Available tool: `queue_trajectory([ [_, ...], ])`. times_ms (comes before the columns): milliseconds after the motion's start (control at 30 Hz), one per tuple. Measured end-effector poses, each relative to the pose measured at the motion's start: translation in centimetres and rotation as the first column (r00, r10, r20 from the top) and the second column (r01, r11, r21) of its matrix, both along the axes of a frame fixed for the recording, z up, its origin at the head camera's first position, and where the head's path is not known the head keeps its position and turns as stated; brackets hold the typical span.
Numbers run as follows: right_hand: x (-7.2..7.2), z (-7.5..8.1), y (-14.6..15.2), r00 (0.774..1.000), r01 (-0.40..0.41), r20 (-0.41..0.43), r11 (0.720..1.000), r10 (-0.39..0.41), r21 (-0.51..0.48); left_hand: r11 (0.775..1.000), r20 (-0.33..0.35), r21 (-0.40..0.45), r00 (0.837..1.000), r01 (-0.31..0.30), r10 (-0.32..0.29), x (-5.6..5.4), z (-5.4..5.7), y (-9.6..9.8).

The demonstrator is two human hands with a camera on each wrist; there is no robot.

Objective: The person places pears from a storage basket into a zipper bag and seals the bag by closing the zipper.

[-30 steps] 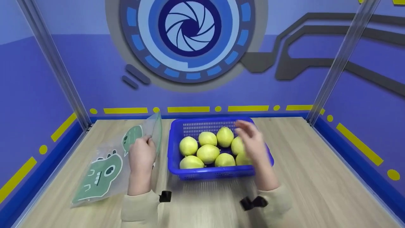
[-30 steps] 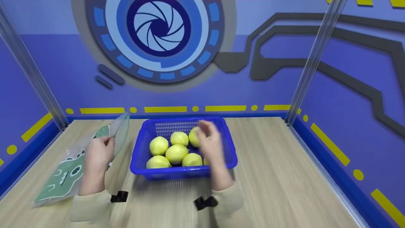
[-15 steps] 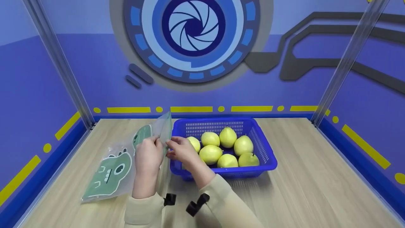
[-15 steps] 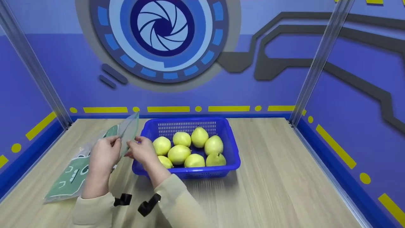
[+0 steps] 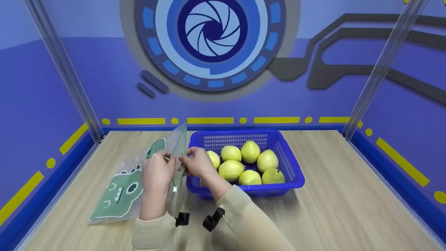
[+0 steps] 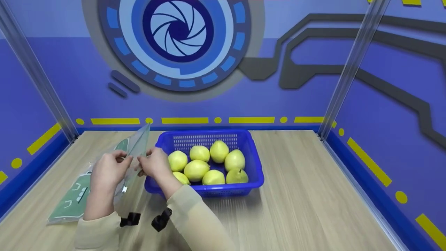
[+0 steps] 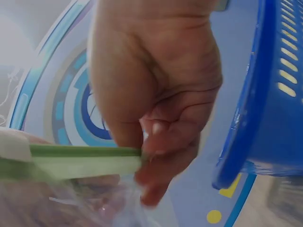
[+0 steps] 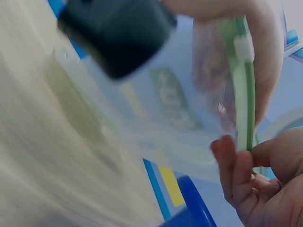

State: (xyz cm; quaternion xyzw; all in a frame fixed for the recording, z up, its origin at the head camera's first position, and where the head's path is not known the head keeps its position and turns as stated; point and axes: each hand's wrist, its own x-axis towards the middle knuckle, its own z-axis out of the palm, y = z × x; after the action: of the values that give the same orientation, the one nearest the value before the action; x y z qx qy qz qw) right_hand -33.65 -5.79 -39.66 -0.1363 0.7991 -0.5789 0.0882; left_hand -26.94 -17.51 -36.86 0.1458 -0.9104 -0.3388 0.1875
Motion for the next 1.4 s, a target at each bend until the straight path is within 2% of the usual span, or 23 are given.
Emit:
queue_trajectory([
  [167,-1.0,0.2,0.7,0.999,0.039,-0.022,0.995,-0.038,0.087,0.997,-0.087,0.04,0.994,-0.065,0.068,0.9,0.6,-0.9],
  [300,-1.8,0.0,1.8,0.998,0.068,-0.03,0.981,-0.063,0.181,0.989,-0.157,0.092,0.979,-0.119,0.132,1.6,1.1,-2.0],
  [400,-2.4,-0.2,2.6,0.998,0.068,0.004,0.977,-0.07,0.202,0.975,-0.244,0.137,0.949,-0.172,0.202,2.1,1.3,-2.7],
  [500,-2.8,-0.4,3.2,0.995,0.041,0.09,0.989,-0.054,0.139,0.965,-0.323,0.164,0.913,-0.206,0.249,2.4,1.3,-3.0],
  [533,-2.9,-0.4,3.3,0.992,0.034,0.119,0.993,-0.047,0.11,0.965,-0.337,0.17,0.908,-0.201,0.249,2.4,1.4,-3.0],
  [600,-3.0,-0.4,3.5,0.988,0.023,0.152,0.998,-0.033,0.066,0.969,-0.328,0.172,0.917,-0.176,0.225,2.4,1.4,-2.9],
  [733,-3.1,-0.4,3.5,0.988,0.021,0.152,0.999,-0.026,0.036,0.979,-0.26,0.176,0.954,-0.104,0.148,1.8,1.3,-2.1],
  [800,-3.1,-0.4,3.5,0.99,0.022,0.14,0.999,-0.027,0.035,0.981,-0.246,0.176,0.961,-0.08,0.123,1.5,1.2,-1.6],
  [933,-2.9,-0.5,3.5,0.994,0.023,0.105,0.999,-0.026,0.031,0.982,-0.277,0.181,0.956,-0.048,0.098,0.9,0.8,-1.0],
  [1200,-2.4,-0.7,4.1,0.998,-0.028,0.055,0.999,0.029,-0.019,0.969,-0.31,0.247,0.946,-0.014,0.093,0.3,0.0,-0.6],
  [1400,-1.5,-1.2,5.5,0.998,-0.052,0.022,0.999,0.052,-0.007,0.973,-0.314,0.229,0.947,0.001,0.073,-0.2,-0.4,-0.2],
])
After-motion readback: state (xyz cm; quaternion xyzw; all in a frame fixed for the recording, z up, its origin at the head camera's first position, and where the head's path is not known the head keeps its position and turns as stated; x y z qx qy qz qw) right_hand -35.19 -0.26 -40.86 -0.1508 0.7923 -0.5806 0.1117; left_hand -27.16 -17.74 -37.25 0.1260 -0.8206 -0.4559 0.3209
